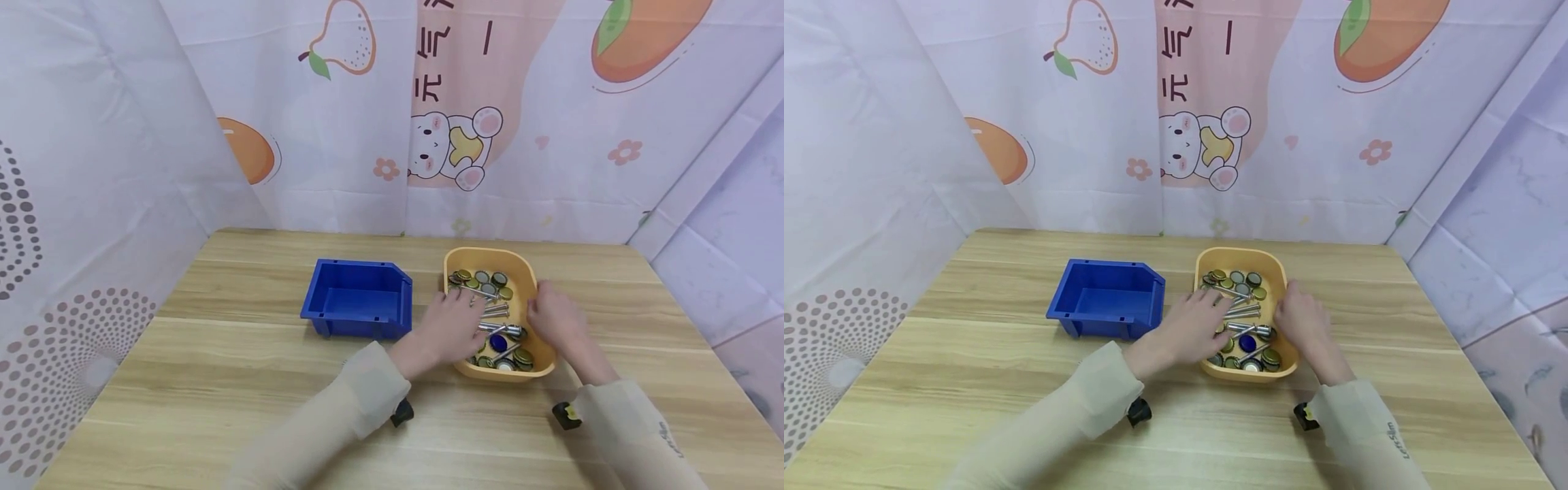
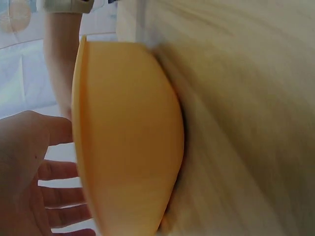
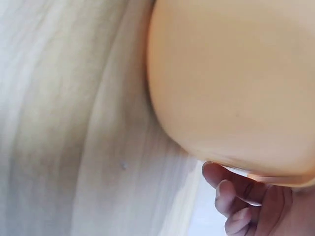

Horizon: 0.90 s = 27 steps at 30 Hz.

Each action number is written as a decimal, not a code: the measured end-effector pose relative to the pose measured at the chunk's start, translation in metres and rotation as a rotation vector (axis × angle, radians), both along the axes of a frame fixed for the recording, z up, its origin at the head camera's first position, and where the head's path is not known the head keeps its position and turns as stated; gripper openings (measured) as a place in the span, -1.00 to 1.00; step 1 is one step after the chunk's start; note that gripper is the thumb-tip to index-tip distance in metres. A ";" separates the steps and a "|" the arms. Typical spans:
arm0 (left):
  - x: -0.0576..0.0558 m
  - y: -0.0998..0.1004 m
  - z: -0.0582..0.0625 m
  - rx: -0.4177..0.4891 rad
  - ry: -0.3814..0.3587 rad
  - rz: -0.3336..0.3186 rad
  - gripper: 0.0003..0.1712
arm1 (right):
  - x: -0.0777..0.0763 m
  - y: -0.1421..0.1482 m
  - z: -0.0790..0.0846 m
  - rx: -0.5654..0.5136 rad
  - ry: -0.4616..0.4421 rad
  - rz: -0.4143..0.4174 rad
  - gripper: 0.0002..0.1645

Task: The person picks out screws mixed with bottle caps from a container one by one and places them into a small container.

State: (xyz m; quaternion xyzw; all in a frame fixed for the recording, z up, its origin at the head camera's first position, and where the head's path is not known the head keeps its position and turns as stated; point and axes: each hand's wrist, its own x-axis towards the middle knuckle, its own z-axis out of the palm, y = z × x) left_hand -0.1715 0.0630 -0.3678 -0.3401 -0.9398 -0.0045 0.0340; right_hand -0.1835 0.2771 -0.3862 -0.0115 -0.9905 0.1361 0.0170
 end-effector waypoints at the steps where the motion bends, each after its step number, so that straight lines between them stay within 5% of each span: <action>1: 0.001 0.003 -0.001 -0.003 -0.012 -0.005 -0.41 | 0.000 0.000 -0.001 0.001 -0.002 -0.003 -0.59; 10: 0.006 0.025 -0.002 -0.027 0.030 -0.108 -0.68 | -0.002 -0.004 -0.007 -0.005 0.014 -0.027 -0.62; 19: 0.002 0.040 -0.013 -0.019 -0.159 -0.048 -0.71 | -0.002 -0.003 -0.008 -0.010 0.007 -0.024 -0.58; 27: 0.005 0.050 -0.016 0.000 -0.246 -0.009 -0.73 | -0.001 -0.002 -0.007 -0.013 -0.020 -0.021 -0.59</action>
